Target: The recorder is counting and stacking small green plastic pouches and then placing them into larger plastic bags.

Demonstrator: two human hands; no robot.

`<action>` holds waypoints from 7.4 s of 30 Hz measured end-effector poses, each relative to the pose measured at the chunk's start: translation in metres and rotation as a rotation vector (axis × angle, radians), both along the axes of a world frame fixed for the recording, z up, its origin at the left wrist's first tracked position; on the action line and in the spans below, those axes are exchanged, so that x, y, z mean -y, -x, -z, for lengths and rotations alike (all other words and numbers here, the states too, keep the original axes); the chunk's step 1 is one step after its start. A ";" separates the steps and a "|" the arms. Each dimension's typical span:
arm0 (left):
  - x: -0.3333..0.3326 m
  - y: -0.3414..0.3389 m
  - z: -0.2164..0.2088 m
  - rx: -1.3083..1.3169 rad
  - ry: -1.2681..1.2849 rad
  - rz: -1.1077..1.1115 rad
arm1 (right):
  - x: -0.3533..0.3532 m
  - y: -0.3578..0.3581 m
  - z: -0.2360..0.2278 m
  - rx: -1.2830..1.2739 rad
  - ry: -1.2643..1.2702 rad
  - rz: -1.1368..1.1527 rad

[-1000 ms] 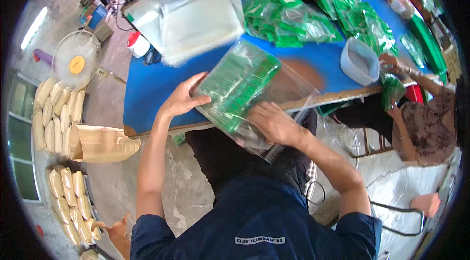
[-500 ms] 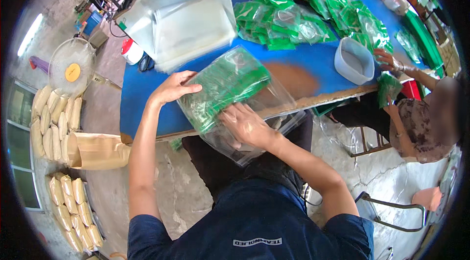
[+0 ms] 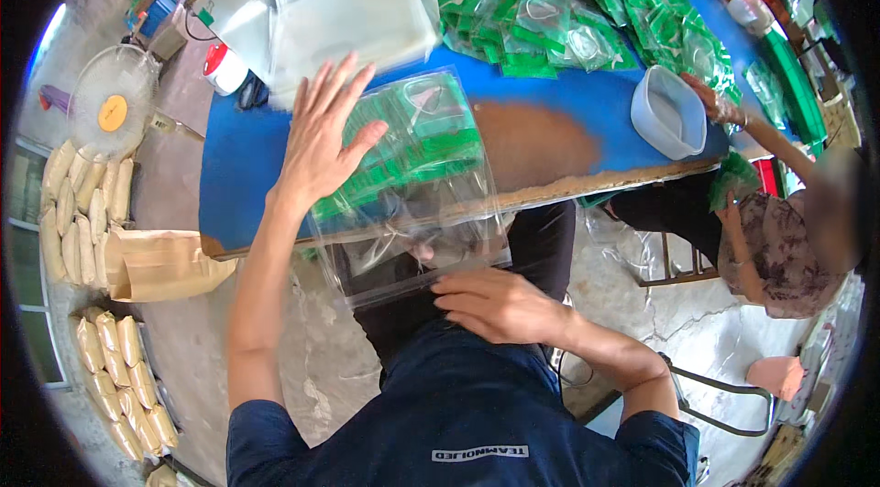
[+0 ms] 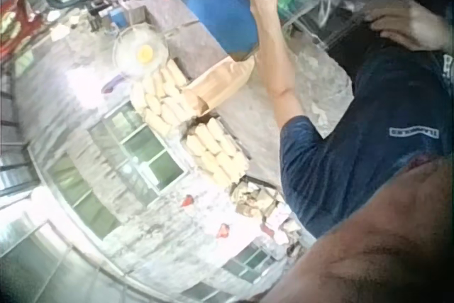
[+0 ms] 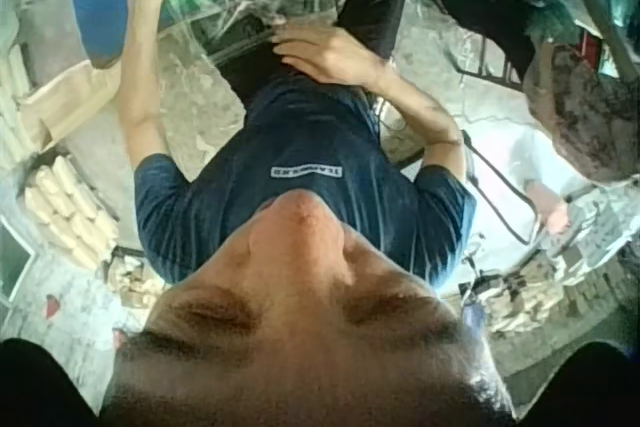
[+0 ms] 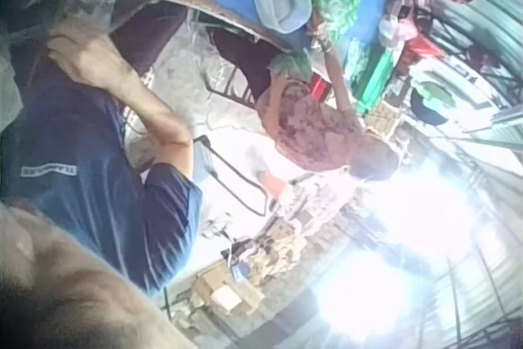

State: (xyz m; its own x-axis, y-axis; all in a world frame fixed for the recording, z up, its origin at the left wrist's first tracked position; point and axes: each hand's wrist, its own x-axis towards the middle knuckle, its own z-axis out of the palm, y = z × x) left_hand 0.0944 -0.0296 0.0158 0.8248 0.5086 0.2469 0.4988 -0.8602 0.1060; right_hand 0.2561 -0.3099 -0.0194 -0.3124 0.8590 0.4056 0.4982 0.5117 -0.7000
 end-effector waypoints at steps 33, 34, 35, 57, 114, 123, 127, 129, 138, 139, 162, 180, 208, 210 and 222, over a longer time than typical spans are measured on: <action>-0.034 0.105 0.035 -0.132 -0.033 -0.293 | -0.214 -0.188 0.052 0.675 -0.045 0.712; -0.037 0.111 0.032 -0.146 -0.019 -0.286 | -0.207 -0.179 0.052 0.656 -0.031 0.691; -0.042 0.116 0.029 -0.164 -0.024 -0.269 | -0.201 -0.173 0.054 0.662 -0.028 0.680; -0.036 0.113 0.029 0.389 -0.290 -0.673 | -0.089 -0.044 0.055 0.468 -0.136 0.289; 0.175 0.048 0.087 0.907 1.050 -0.356 | -0.122 -0.050 0.064 0.680 -0.139 0.442; 0.156 0.037 -0.003 0.353 0.182 0.170 | -0.079 -0.035 -0.016 0.107 0.111 -0.043; 0.146 0.038 0.027 0.268 0.578 -0.033 | -0.097 -0.061 -0.044 -0.109 0.308 0.474; 0.146 0.026 0.041 0.524 0.811 -0.046 | -0.124 -0.115 0.004 0.448 -0.143 1.230; 0.169 0.034 0.111 1.319 1.970 -0.386 | -0.071 -0.046 0.042 0.181 -0.095 0.159; 0.165 0.031 0.115 1.263 1.975 -0.418 | -0.073 -0.044 0.038 0.176 -0.089 0.143; 0.176 0.024 0.132 1.171 1.992 -0.373 | -0.053 -0.139 0.061 0.665 -0.002 1.086; 0.171 0.005 0.107 1.170 2.013 -0.341 | -0.056 -0.066 0.016 0.278 0.092 0.343; 0.174 0.043 0.112 1.612 1.920 -0.271 | -0.098 -0.062 0.024 0.608 -0.422 0.322; 0.176 0.039 0.112 1.607 1.916 -0.306 | -0.085 -0.050 0.031 0.335 -0.119 0.037; 0.184 0.055 0.122 1.490 1.988 -0.227 | -0.082 -0.057 0.035 -0.009 0.017 0.257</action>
